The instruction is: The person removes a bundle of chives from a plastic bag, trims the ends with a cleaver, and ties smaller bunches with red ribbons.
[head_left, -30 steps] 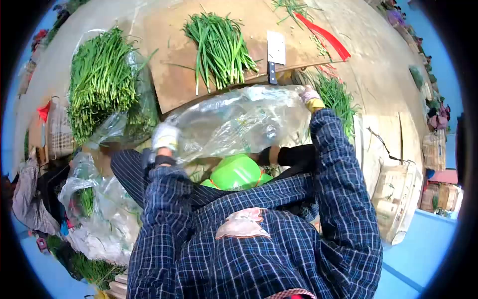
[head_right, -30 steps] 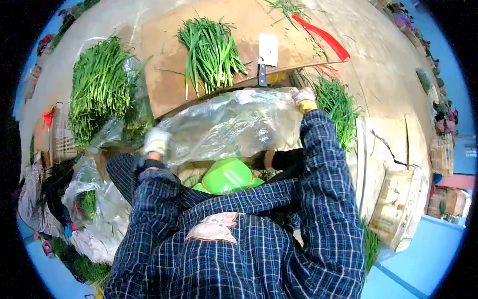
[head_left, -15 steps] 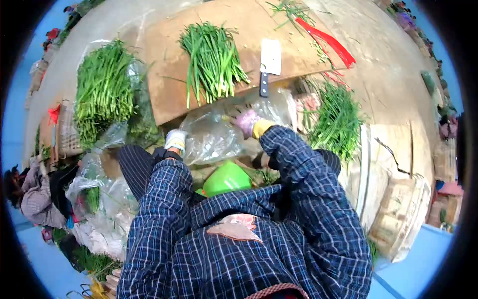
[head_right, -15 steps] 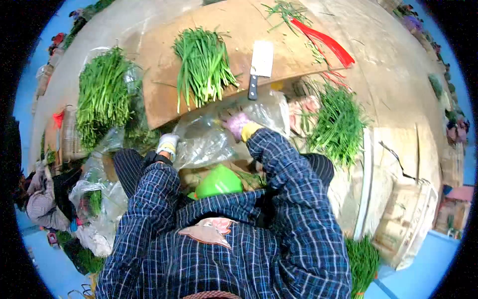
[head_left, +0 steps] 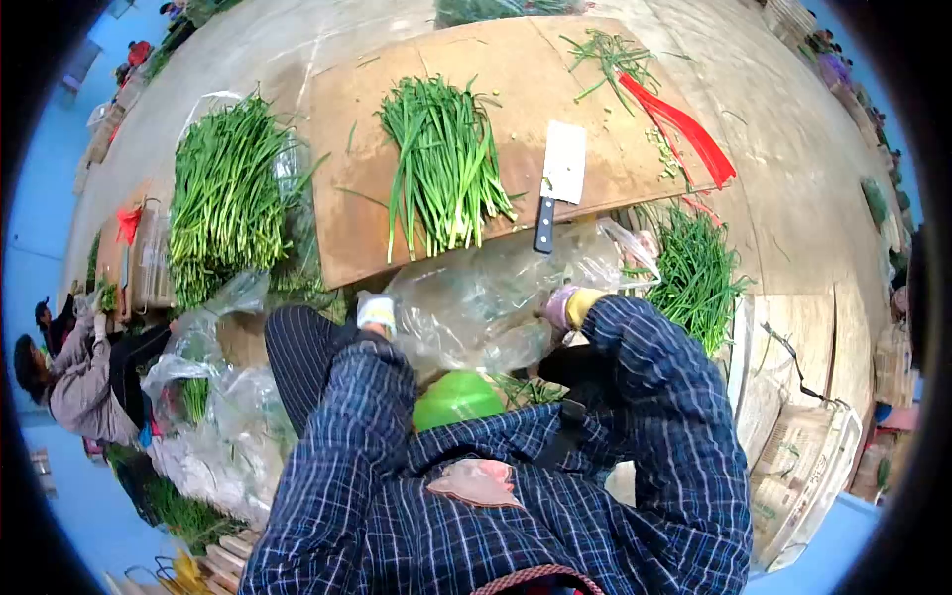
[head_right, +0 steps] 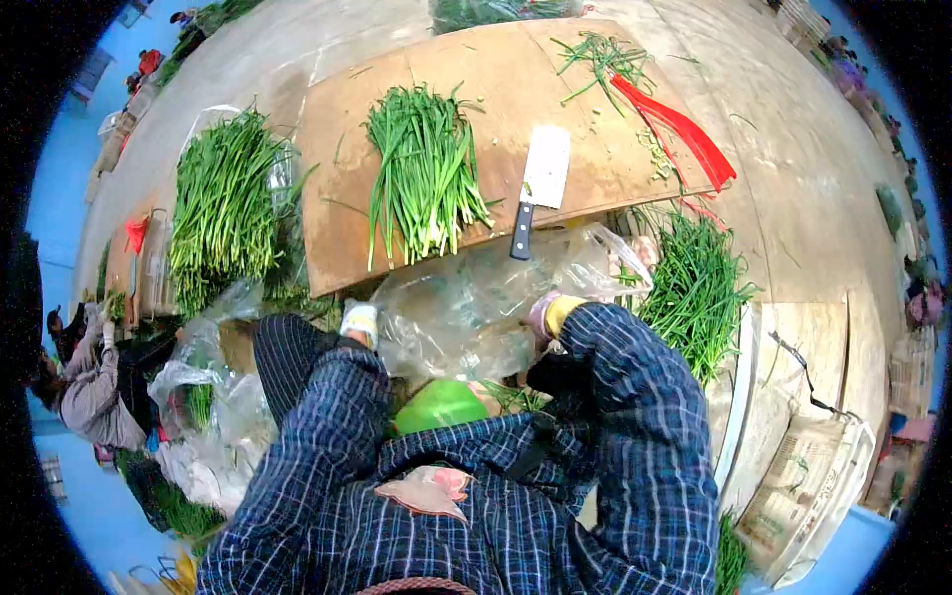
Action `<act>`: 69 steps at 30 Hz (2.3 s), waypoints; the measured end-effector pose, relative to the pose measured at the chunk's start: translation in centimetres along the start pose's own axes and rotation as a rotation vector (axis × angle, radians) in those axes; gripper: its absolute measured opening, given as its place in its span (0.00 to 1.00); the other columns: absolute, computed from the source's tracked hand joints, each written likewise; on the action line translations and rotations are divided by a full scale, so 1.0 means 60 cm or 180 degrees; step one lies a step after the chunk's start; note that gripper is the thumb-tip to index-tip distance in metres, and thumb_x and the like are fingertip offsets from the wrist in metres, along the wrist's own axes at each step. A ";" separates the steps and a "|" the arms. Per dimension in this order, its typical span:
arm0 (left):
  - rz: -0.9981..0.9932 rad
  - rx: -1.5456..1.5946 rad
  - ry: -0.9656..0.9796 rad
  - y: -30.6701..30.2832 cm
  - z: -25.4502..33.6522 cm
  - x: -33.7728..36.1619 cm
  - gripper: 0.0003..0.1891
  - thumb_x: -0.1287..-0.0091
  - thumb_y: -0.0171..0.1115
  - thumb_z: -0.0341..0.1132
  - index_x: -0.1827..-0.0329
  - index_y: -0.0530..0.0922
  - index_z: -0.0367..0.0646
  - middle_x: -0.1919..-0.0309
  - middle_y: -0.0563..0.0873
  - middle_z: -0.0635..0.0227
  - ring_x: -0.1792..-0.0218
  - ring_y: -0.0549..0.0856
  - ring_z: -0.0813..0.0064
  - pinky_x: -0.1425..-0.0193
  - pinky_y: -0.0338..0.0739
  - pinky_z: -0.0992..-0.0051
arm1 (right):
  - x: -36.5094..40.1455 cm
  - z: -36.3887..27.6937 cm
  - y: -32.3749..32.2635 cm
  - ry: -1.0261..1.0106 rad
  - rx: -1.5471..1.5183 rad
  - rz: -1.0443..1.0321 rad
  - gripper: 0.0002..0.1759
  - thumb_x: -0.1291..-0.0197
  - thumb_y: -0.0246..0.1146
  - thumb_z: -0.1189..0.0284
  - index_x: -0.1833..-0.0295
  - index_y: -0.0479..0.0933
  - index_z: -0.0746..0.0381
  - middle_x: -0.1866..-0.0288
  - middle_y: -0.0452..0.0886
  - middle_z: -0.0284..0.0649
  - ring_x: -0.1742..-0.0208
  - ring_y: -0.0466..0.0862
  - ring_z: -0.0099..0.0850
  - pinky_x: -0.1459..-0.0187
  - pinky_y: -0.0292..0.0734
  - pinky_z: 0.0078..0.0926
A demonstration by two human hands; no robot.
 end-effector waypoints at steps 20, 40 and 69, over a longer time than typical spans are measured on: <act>0.0938 0.4865 -0.0396 -0.253 0.030 0.180 0.32 0.48 0.62 0.17 0.37 0.65 0.32 0.42 0.73 0.57 0.42 0.73 0.67 0.40 0.68 0.72 | 0.174 0.111 -0.283 0.3180 -0.0661 0.2899 0.22 0.49 0.62 0.71 0.45 0.71 0.58 0.56 0.80 0.52 0.54 0.81 0.48 0.53 0.76 0.42; 0.0688 0.1650 -0.0138 -0.401 0.299 0.033 0.57 0.58 0.74 0.46 0.28 0.46 0.39 0.34 0.62 0.47 0.40 0.70 0.47 0.38 0.69 0.60 | 0.088 -0.083 -0.290 0.2030 -0.0654 0.2532 0.12 0.49 0.60 0.67 0.58 0.79 0.58 0.64 0.83 0.46 0.58 0.83 0.42 0.60 0.77 0.38; 0.0429 0.2928 -0.0641 -0.384 0.231 -0.047 0.35 0.56 0.76 0.45 0.48 0.74 0.30 0.54 0.82 0.49 0.55 0.83 0.60 0.54 0.78 0.67 | 0.051 0.017 -0.410 0.2226 -0.2001 0.2851 0.41 0.49 0.60 0.41 0.50 0.75 0.72 0.57 0.81 0.58 0.55 0.82 0.48 0.53 0.75 0.38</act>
Point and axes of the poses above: each hand's wrist, its own x-axis away from the middle knuckle, its own y-axis out of the palm, z = x × y, the point moved 4 cm from there along -x, towards the middle knuckle
